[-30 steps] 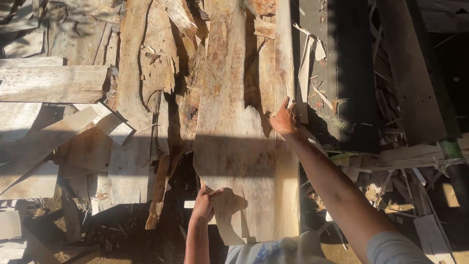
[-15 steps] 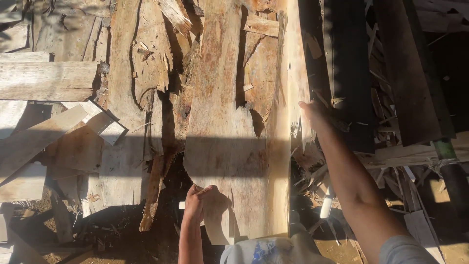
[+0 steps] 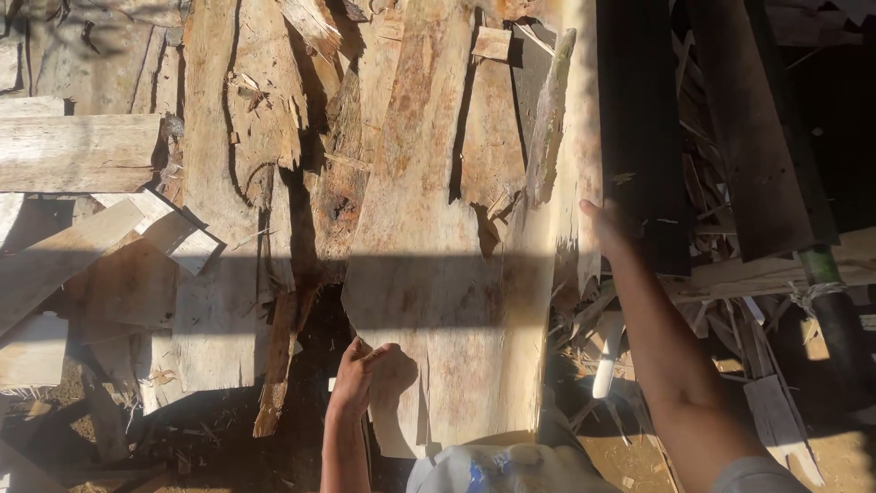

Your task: Feeding thin strips of wood into a processing machine for planing or cutting.

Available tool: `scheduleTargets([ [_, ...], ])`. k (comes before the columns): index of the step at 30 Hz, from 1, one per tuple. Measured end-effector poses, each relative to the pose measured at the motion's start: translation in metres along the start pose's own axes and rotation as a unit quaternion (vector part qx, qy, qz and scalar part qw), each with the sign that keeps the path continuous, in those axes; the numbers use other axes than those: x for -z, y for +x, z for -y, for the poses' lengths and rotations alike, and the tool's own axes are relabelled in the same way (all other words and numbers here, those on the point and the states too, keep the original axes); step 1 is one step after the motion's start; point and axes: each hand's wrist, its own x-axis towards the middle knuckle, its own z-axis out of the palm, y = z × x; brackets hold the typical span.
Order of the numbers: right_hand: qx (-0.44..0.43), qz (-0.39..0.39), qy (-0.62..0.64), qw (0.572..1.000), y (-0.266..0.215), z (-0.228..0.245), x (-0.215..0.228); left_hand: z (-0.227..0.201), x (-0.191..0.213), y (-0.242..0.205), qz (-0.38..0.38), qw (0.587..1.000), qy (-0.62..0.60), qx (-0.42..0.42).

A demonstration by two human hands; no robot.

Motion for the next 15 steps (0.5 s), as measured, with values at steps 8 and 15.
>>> scheduleTargets([
  [8,0.515,-0.220,-0.527,0.639,-0.079,0.044,-0.028,0.023,0.001,0.003,-0.002,1.000,0.010,-0.023],
  [15,0.163,-0.073,-0.444,0.878,0.014,0.038,-0.082,0.045,0.009,0.008,0.015,0.998,0.043,-0.051],
])
